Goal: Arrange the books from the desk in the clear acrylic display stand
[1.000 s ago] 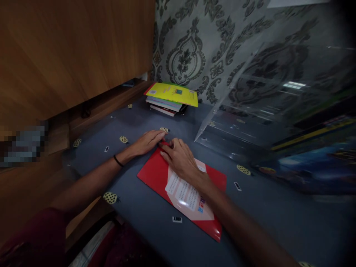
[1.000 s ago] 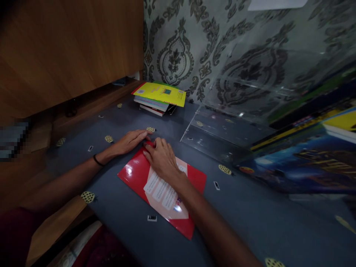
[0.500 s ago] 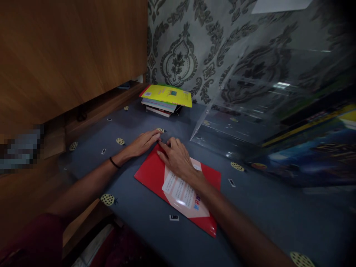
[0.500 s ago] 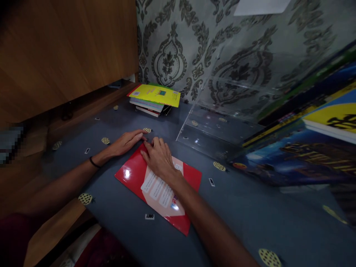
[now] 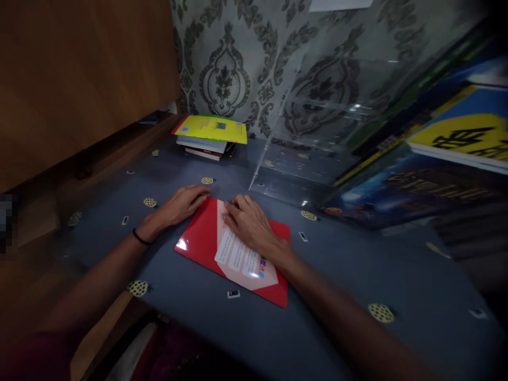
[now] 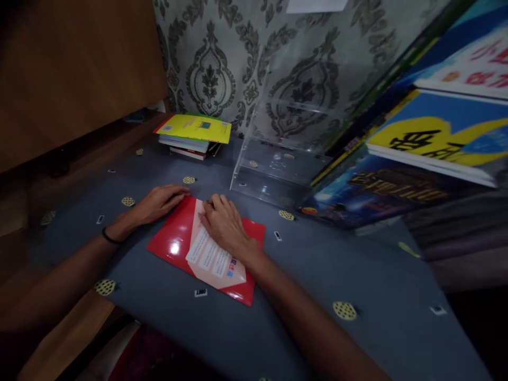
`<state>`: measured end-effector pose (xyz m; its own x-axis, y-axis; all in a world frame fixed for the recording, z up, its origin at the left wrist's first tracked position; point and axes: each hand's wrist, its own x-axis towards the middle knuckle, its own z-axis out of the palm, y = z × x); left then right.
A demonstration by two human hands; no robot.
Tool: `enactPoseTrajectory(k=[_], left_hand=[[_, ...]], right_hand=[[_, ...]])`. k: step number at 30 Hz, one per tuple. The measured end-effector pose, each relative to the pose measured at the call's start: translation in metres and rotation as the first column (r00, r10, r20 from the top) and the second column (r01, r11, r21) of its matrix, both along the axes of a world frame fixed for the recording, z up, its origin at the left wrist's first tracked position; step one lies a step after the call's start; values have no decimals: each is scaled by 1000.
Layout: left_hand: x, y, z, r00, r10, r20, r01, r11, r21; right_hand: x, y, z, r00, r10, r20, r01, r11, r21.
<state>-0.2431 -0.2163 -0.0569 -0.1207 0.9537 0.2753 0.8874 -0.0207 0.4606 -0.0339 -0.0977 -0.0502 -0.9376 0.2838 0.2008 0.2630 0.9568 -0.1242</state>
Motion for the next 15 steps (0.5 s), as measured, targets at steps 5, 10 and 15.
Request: enactPoseTrajectory(k=[5, 10, 15], left_hand=[[2, -2, 1, 999, -17, -46, 17, 1000, 2], [7, -2, 5, 989, -79, -124, 79, 997, -4], [16, 0, 8, 969, -58, -239, 50, 998, -42]], right_hand=[[52, 15, -2, 999, -43, -28, 43, 999, -1], [107, 28, -12, 982, -143, -124, 140, 990, -33], [134, 31, -21, 957, -180, -226, 157, 981, -117]])
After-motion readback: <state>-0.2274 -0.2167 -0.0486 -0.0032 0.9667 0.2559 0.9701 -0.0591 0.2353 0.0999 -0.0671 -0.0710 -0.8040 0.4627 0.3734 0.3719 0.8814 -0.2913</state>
